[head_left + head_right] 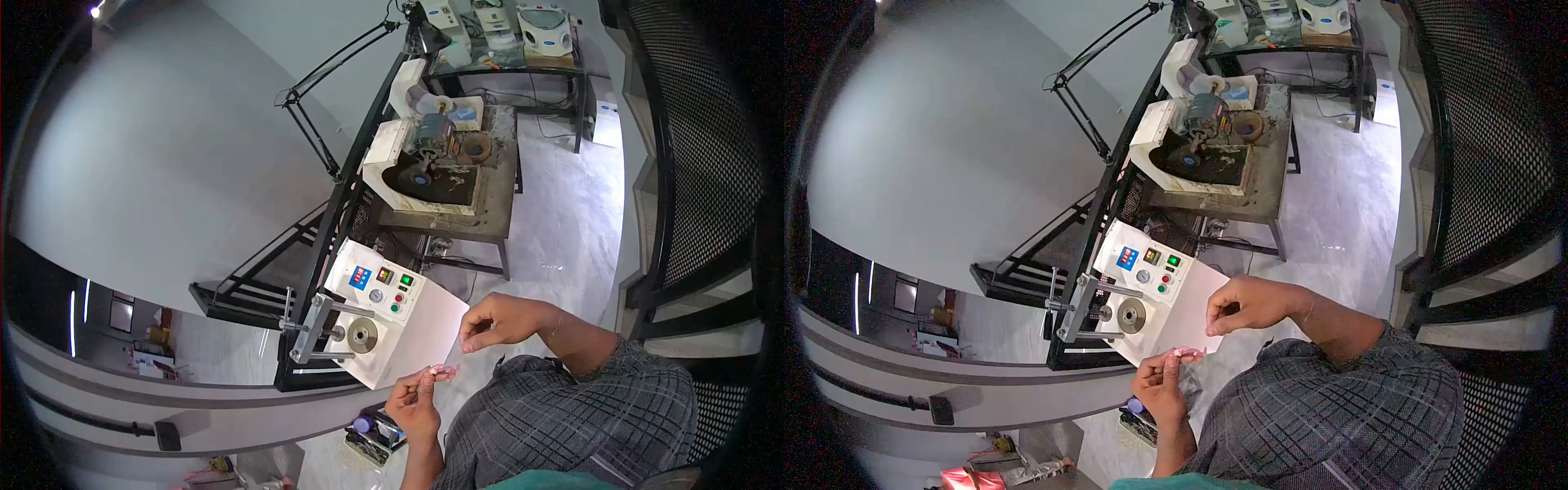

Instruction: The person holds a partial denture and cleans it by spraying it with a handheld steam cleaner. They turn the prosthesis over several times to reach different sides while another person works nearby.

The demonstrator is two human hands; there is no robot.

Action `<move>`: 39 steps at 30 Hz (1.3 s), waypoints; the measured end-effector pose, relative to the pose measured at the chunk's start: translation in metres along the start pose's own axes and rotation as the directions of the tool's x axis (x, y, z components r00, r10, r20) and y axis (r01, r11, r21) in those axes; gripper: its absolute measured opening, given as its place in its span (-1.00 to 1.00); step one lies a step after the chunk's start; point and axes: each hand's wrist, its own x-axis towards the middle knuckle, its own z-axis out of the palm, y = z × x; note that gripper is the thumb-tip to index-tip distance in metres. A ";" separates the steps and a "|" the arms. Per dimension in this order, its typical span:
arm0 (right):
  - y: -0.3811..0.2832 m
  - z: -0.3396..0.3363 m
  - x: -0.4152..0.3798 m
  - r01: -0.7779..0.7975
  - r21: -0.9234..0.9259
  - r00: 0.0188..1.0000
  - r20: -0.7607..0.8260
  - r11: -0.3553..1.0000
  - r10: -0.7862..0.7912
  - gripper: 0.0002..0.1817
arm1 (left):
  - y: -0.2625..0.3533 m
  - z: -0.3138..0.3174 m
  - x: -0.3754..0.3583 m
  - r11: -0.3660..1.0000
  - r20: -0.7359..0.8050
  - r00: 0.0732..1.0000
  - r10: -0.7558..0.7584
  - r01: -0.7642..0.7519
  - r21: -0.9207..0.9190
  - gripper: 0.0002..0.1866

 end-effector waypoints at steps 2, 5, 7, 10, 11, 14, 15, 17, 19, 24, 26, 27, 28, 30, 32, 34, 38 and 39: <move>0.000 0.000 0.008 -0.030 -0.009 0.999 0.019 1.000 0.030 -0.79 | -0.006 -0.005 -0.002 1.000 -0.015 1.000 -0.006 0.006 0.012 -0.96; 0.008 -0.006 0.020 0.008 -0.018 0.997 0.079 1.000 -0.007 -0.78 | -0.007 -0.010 -0.003 1.000 -0.058 0.998 -0.001 0.003 0.030 -0.95; 0.026 -0.026 0.035 0.076 -0.013 0.989 0.125 0.997 -0.074 -0.77 | -0.006 -0.013 -0.005 0.999 -0.094 0.995 -0.016 0.019 0.030 -0.94; 0.095 -0.102 0.088 -0.012 -0.131 1.000 -0.008 0.991 0.011 -0.75 | -0.008 -0.022 -0.006 0.999 -0.163 0.986 -0.028 0.034 0.036 -0.94; 0.130 -0.132 0.112 -0.078 -0.051 0.983 -0.172 0.996 0.068 -0.74 | -0.008 -0.027 -0.005 0.998 -0.190 0.981 -0.037 0.047 0.047 -0.93; 0.194 -0.216 0.168 -0.052 0.346 0.800 -0.547 0.937 0.247 -0.55 | -0.019 -0.051 -0.017 0.982 -0.256 0.963 -0.090 0.128 0.138 -0.90; 0.214 -0.240 0.185 0.090 0.580 0.689 -0.623 0.810 0.370 -0.50 | -0.025 -0.059 -0.014 0.965 -0.285 0.949 -0.132 0.189 0.182 -0.90; 0.226 -0.274 0.215 0.172 0.754 0.521 -0.616 0.634 0.590 -0.23 | -0.033 -0.071 -0.019 0.942 -0.354 0.918 -0.178 0.262 0.208 -0.89; 0.221 -0.279 0.235 0.195 0.755 0.535 -0.617 0.626 0.577 -0.15 | -0.038 -0.087 -0.022 0.917 -0.419 0.881 -0.221 0.334 0.219 -0.89; 0.227 -0.289 0.282 0.353 0.711 0.490 -0.694 0.608 0.527 -0.07 | -0.040 -0.122 -0.028 0.879 -0.524 0.810 -0.264 0.425 0.214 -0.89; 0.225 -0.290 0.288 0.352 0.720 0.497 -0.686 0.599 0.532 -0.07 | -0.041 -0.131 -0.029 0.872 -0.537 0.795 -0.282 0.446 0.201 -0.89; 0.225 -0.292 0.291 0.358 0.725 0.504 -0.680 0.588 0.532 -0.08 | -0.043 -0.134 -0.028 0.869 -0.540 0.791 -0.288 0.453 0.200 -0.89; 0.227 -0.291 0.293 0.369 0.729 0.482 -0.681 0.577 0.552 -0.10 | -0.044 -0.137 -0.028 0.867 -0.541 0.786 -0.298 0.460 0.191 -0.89; 0.228 -0.288 0.296 0.358 0.723 0.460 -0.688 0.591 0.562 -0.11 | -0.047 -0.142 -0.030 0.861 -0.533 0.784 -0.317 0.474 0.184 -0.88; 0.226 -0.285 0.297 0.346 0.713 0.446 -0.697 0.610 0.562 -0.13 | -0.052 -0.143 -0.029 0.861 -0.521 0.786 -0.332 0.479 0.174 -0.88; 0.225 -0.281 0.298 0.364 0.688 0.423 -0.723 0.628 0.547 -0.17 | -0.055 -0.145 -0.030 0.863 -0.513 0.788 -0.341 0.478 0.161 -0.88; 0.243 -0.258 0.281 0.265 0.609 0.386 -0.777 0.747 0.497 -0.44 | -0.058 -0.152 -0.034 0.873 -0.494 0.797 -0.347 0.467 0.140 -0.88; 0.252 -0.250 0.272 0.206 0.573 0.381 -0.794 0.793 0.474 -0.55 | -0.058 -0.155 -0.035 0.878 -0.488 0.803 -0.342 0.458 0.138 -0.88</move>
